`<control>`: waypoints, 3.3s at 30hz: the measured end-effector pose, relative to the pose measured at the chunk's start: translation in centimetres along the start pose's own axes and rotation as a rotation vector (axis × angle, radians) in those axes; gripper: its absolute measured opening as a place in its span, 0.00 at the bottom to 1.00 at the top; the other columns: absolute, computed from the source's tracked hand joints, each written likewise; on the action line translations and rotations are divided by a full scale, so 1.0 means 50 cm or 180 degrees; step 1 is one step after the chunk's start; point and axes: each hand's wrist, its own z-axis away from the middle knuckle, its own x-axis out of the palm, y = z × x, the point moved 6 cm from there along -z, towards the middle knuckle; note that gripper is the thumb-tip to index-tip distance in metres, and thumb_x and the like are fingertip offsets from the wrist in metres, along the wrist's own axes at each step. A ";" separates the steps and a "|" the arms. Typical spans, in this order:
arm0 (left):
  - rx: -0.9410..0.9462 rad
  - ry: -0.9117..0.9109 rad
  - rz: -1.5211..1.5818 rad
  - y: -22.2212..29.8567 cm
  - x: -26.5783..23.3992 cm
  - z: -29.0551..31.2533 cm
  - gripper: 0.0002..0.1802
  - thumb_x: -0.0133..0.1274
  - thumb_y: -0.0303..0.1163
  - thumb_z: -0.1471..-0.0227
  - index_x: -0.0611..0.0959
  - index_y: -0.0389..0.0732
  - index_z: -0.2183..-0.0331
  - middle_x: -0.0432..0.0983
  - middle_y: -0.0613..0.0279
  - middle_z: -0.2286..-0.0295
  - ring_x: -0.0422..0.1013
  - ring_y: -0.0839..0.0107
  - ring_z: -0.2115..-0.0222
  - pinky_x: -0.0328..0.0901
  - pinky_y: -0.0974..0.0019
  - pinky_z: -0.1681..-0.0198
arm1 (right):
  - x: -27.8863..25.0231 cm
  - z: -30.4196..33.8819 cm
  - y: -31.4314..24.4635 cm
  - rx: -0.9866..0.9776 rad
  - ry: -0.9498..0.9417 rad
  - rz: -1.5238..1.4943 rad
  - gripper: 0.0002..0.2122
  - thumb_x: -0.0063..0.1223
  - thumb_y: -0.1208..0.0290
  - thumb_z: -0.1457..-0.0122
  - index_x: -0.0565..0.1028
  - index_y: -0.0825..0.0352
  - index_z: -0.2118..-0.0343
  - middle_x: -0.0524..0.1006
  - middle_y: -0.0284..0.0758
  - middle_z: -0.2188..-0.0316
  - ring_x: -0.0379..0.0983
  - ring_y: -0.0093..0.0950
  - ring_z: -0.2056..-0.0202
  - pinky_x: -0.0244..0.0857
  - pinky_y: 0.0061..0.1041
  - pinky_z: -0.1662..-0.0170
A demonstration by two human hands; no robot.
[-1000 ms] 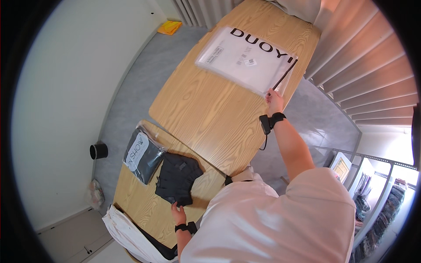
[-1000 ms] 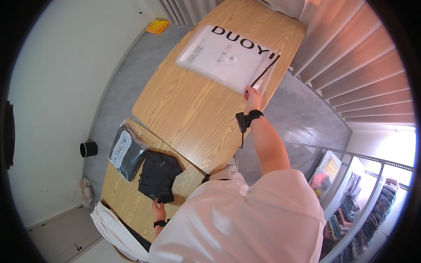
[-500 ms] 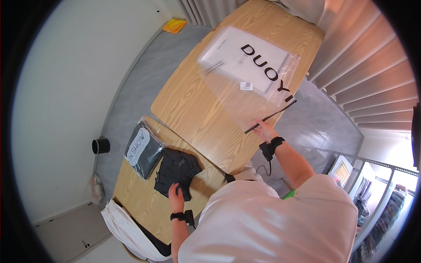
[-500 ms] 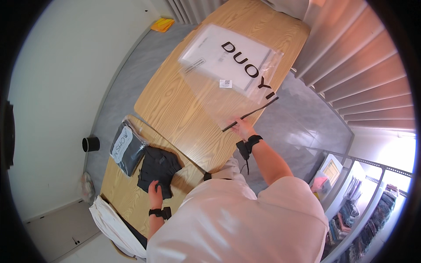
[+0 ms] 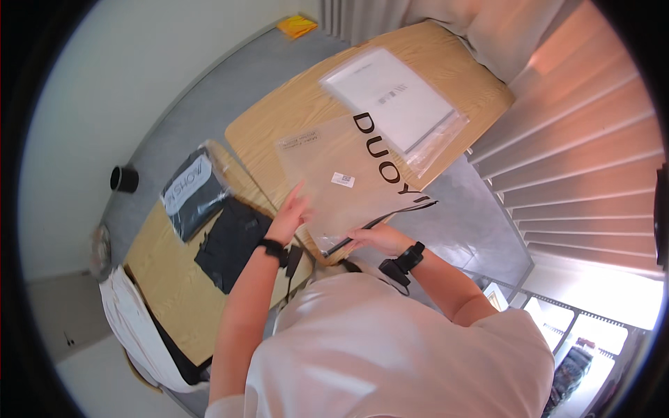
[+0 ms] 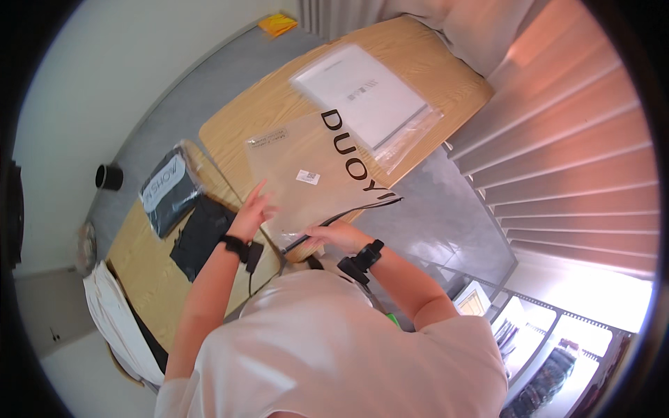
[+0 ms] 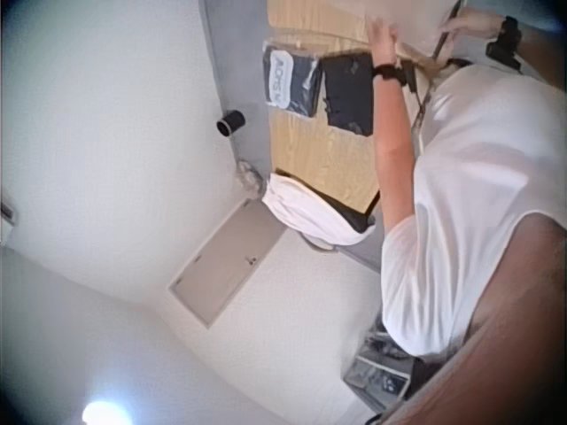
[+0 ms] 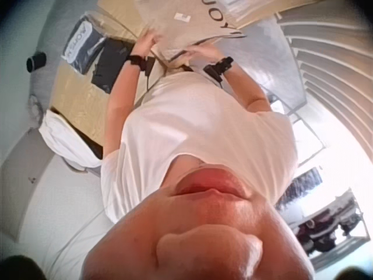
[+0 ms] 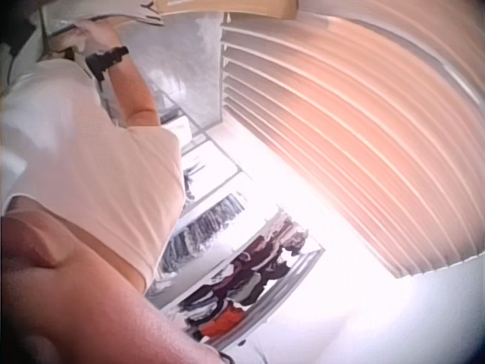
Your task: The recorder folds a black skirt and a pair of white sweatpants and places them into plastic shipping bags.
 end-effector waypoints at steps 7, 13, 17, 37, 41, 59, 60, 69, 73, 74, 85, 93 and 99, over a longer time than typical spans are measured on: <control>0.0995 0.0077 -0.1498 -0.011 0.020 -0.011 0.35 0.40 0.18 0.55 0.64 0.46 0.43 0.72 0.63 0.65 0.63 0.80 0.78 0.61 0.73 0.75 | -0.103 0.051 0.107 0.0425 0.1254 -0.1661 0.16 0.46 0.59 0.40 0.72 0.63 0.55 0.78 0.34 0.63 0.72 0.25 0.61 0.64 0.24 0.57; 0.1319 0.0377 -0.1919 0.122 -0.034 0.154 0.35 0.39 0.15 0.57 0.65 0.46 0.44 0.71 0.45 0.56 0.66 0.69 0.77 0.63 0.72 0.71 | -0.149 -0.013 0.160 0.0386 0.1700 -0.1729 0.08 0.55 0.65 0.46 0.74 0.59 0.64 0.77 0.29 0.69 0.69 0.22 0.68 0.61 0.20 0.63; 0.1863 0.1268 -0.1375 0.129 -0.211 0.313 0.35 0.39 0.14 0.56 0.66 0.48 0.44 0.76 0.58 0.64 0.61 0.80 0.81 0.59 0.75 0.76 | 0.027 -0.096 0.082 0.0681 0.0830 -0.1061 0.08 0.56 0.67 0.46 0.75 0.61 0.65 0.77 0.29 0.70 0.70 0.22 0.67 0.62 0.20 0.64; 0.0660 0.4249 -0.0837 -0.380 -0.883 0.914 0.29 0.52 0.27 0.53 0.68 0.40 0.46 0.67 0.41 0.52 0.68 0.64 0.64 0.63 0.65 0.60 | 0.762 -0.458 0.368 0.1594 -0.0758 0.1739 0.11 0.57 0.66 0.46 0.76 0.69 0.67 0.79 0.32 0.74 0.71 0.14 0.77 0.64 0.10 0.76; 0.0525 0.3415 -0.2081 -0.405 -0.871 0.884 0.26 0.53 0.32 0.52 0.71 0.37 0.50 0.64 0.40 0.50 0.57 0.48 0.45 0.52 0.56 0.43 | 0.798 -0.482 0.436 0.1583 -0.0717 0.1539 0.12 0.55 0.63 0.45 0.77 0.68 0.65 0.79 0.31 0.73 0.71 0.14 0.77 0.63 0.09 0.78; -0.0547 0.3093 -0.3022 -0.463 -0.769 0.788 0.29 0.53 0.23 0.59 0.67 0.38 0.51 0.53 0.36 0.46 0.52 0.38 0.47 0.54 0.49 0.44 | 0.332 -0.473 0.363 -0.0085 0.1841 -0.0138 0.12 0.61 0.59 0.50 0.71 0.60 0.73 0.68 0.30 0.80 0.62 0.24 0.80 0.61 0.22 0.72; -0.0557 0.3079 -0.3037 -0.467 -0.765 0.784 0.29 0.53 0.23 0.59 0.67 0.38 0.51 0.53 0.36 0.46 0.52 0.38 0.47 0.54 0.49 0.44 | 0.334 -0.479 0.373 0.0307 0.2071 -0.0959 0.13 0.62 0.60 0.50 0.71 0.61 0.69 0.70 0.31 0.76 0.65 0.26 0.75 0.63 0.24 0.67; -0.0540 0.3228 -0.3158 -0.461 -0.759 0.794 0.30 0.52 0.20 0.62 0.67 0.37 0.52 0.53 0.36 0.46 0.53 0.40 0.47 0.53 0.50 0.44 | 0.477 -0.481 0.292 0.0369 0.1446 -0.2302 0.27 0.61 0.59 0.53 0.68 0.71 0.54 0.69 0.46 0.51 0.63 0.45 0.48 0.46 0.45 0.40; -0.0122 0.2901 -0.3985 -0.412 -0.712 0.787 0.31 0.54 0.23 0.60 0.68 0.41 0.50 0.53 0.41 0.45 0.53 0.44 0.46 0.53 0.50 0.44 | 0.485 -0.452 0.259 0.0533 0.1493 -0.2457 0.22 0.57 0.65 0.52 0.69 0.71 0.55 0.70 0.46 0.52 0.63 0.44 0.49 0.48 0.47 0.41; -0.0019 0.2703 -0.4128 -0.412 -0.702 0.787 0.32 0.54 0.24 0.59 0.68 0.42 0.49 0.53 0.41 0.45 0.53 0.45 0.46 0.52 0.50 0.44 | 0.494 -0.440 0.241 0.0408 0.1470 -0.2446 0.21 0.56 0.67 0.52 0.69 0.71 0.55 0.71 0.46 0.53 0.64 0.44 0.49 0.49 0.48 0.41; -0.0075 0.2238 -0.4942 -0.473 -0.699 0.747 0.23 0.45 0.27 0.51 0.67 0.36 0.51 0.59 0.51 0.47 0.58 0.53 0.46 0.68 0.61 0.56 | 0.335 -0.293 0.132 -0.0028 0.1219 -0.1226 0.16 0.54 0.78 0.51 0.70 0.72 0.57 0.75 0.42 0.60 0.72 0.38 0.57 0.67 0.36 0.51; -0.0161 0.1623 -0.5465 -0.457 -0.674 0.724 0.23 0.45 0.26 0.53 0.69 0.29 0.53 0.60 0.49 0.48 0.60 0.50 0.47 0.73 0.64 0.66 | 0.379 -0.237 0.106 -0.0053 0.1189 -0.0728 0.18 0.54 0.77 0.50 0.69 0.73 0.55 0.74 0.41 0.58 0.70 0.38 0.54 0.63 0.37 0.48; -0.0334 0.1689 -0.5422 -0.465 -0.683 0.737 0.25 0.44 0.26 0.53 0.68 0.31 0.51 0.60 0.52 0.48 0.61 0.55 0.47 0.73 0.65 0.66 | 0.424 -0.250 0.123 0.0238 0.0965 -0.0659 0.20 0.54 0.78 0.50 0.68 0.73 0.53 0.73 0.40 0.56 0.70 0.37 0.54 0.64 0.35 0.48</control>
